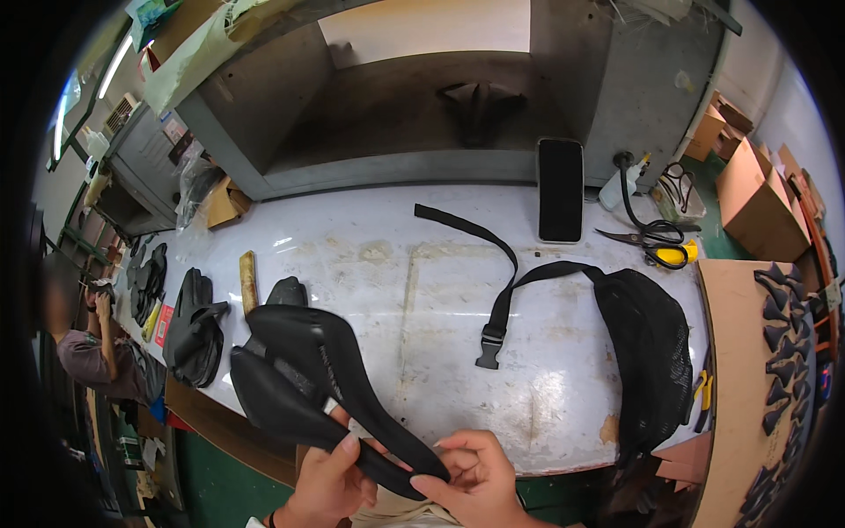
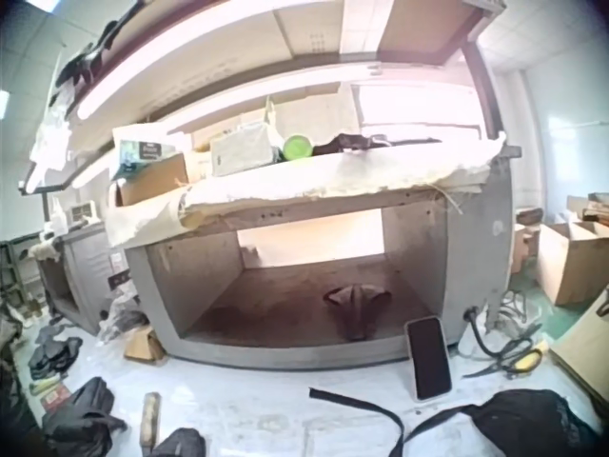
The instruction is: The person picks up a bicycle saddle cover and stretches its edges by hand. They then pick up a bicycle saddle and fit the cover over it, pulling the edges around the base.
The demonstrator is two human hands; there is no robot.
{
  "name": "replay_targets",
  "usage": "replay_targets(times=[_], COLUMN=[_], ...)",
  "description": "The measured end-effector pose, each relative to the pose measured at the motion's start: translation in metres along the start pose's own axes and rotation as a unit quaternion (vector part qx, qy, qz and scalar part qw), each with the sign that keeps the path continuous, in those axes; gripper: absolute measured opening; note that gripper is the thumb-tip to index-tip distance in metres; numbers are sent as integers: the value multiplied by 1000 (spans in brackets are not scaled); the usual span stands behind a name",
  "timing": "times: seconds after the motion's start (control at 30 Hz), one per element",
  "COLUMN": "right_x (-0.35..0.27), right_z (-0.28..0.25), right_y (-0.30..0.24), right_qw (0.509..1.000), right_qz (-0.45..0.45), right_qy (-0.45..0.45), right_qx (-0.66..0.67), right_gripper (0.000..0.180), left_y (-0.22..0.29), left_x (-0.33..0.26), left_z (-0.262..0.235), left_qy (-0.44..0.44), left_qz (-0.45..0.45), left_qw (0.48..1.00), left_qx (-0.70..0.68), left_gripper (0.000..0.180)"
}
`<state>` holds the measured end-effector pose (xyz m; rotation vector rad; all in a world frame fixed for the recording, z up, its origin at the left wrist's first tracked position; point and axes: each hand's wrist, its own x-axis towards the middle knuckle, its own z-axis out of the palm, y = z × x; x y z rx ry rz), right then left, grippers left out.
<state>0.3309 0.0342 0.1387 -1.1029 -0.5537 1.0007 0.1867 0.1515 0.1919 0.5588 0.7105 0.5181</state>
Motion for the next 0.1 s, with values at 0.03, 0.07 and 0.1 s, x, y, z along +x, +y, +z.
replay_targets(times=[0.03, 0.07, 0.1], right_x=[-1, -3, -2], right_z=[3, 6, 7], right_y=[-7, -16, -16], right_qw=[998, 991, 991], right_qz=[47, 94, 94], right_qy=[-7, -14, -17], right_qx=[49, 97, 98], right_gripper=[54, 53, 53], left_y=[4, -2, -4], left_x=[2, 2, 3], left_z=[-7, -20, -21], left_qy=[-26, -52, -55], left_qz=[-51, -52, -61], left_qw=[998, 997, 996], left_qx=[-29, 11, -41], left_gripper=[60, 66, 64])
